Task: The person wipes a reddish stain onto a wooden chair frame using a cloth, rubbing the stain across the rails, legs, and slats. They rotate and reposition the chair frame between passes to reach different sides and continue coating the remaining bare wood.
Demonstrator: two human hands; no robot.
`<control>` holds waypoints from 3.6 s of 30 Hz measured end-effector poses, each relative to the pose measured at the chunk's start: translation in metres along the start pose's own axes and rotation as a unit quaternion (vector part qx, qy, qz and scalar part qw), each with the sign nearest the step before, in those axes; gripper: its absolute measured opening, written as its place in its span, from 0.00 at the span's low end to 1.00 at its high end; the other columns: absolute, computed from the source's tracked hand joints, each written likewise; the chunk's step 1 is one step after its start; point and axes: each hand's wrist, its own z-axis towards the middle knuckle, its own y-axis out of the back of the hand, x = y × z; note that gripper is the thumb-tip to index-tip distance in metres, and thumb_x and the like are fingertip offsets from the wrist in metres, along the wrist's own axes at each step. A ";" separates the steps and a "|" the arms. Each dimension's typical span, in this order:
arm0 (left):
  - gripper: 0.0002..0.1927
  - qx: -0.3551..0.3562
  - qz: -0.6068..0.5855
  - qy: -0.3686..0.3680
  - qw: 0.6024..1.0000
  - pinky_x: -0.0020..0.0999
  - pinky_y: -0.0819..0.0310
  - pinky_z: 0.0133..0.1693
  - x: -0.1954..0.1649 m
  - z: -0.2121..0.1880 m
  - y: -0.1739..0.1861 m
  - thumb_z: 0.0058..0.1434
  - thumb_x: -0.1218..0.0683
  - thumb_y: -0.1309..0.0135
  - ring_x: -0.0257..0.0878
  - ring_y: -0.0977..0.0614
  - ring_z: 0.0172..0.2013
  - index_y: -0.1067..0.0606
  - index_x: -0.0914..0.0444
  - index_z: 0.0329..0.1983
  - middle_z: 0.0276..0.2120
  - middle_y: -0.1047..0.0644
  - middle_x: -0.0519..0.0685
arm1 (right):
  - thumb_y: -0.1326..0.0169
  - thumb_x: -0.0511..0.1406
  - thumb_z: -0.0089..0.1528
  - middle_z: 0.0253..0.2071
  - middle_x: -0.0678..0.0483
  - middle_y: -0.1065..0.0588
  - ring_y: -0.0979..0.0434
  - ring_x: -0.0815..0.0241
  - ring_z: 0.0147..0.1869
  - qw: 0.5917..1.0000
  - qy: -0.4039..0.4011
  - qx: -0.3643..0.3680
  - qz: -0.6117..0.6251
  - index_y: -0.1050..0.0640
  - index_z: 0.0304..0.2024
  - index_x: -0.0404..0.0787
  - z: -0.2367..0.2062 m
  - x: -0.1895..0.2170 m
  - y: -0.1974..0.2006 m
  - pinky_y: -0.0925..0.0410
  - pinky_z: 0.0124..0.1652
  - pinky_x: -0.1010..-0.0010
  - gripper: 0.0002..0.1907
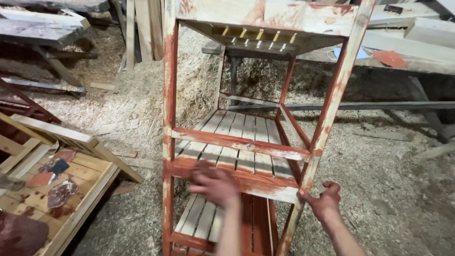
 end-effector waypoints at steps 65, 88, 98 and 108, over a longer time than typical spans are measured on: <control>0.21 0.231 0.104 -0.863 0.437 0.41 0.22 0.25 0.060 0.048 0.018 0.55 0.55 0.44 0.51 0.19 0.39 0.27 0.47 0.53 0.52 0.28 0.54 | 0.29 0.50 0.51 0.48 0.48 0.23 0.24 0.54 0.46 0.982 -0.118 0.119 0.084 0.31 0.60 0.42 -0.038 -0.020 0.007 0.30 0.47 0.57 0.41; 0.19 0.214 0.085 -0.799 0.555 0.47 0.23 0.25 0.064 -0.115 -0.056 0.60 0.52 0.48 0.58 0.22 0.38 0.25 0.48 0.55 0.58 0.30 0.61 | 0.31 0.42 0.51 0.38 0.50 0.26 0.26 0.56 0.40 0.980 -0.107 0.037 0.166 0.35 0.57 0.42 -0.044 -0.051 -0.027 0.29 0.40 0.62 0.37; 0.14 0.280 0.170 -0.843 0.428 0.49 0.21 0.33 0.049 0.015 -0.002 0.61 0.52 0.49 0.58 0.21 0.44 0.26 0.44 0.49 0.57 0.28 0.61 | 0.25 0.44 0.45 0.41 0.48 0.28 0.27 0.54 0.43 0.988 -0.066 0.014 0.140 0.37 0.57 0.39 -0.042 -0.041 -0.027 0.27 0.43 0.61 0.46; 0.11 0.222 0.080 -0.775 0.586 0.53 0.21 0.44 0.062 -0.087 -0.044 0.66 0.47 0.51 0.58 0.22 0.51 0.27 0.40 0.51 0.53 0.32 0.51 | 0.24 0.41 0.46 0.48 0.47 0.28 0.26 0.55 0.49 0.989 -0.055 0.084 0.111 0.39 0.59 0.40 -0.024 -0.041 -0.019 0.28 0.50 0.61 0.47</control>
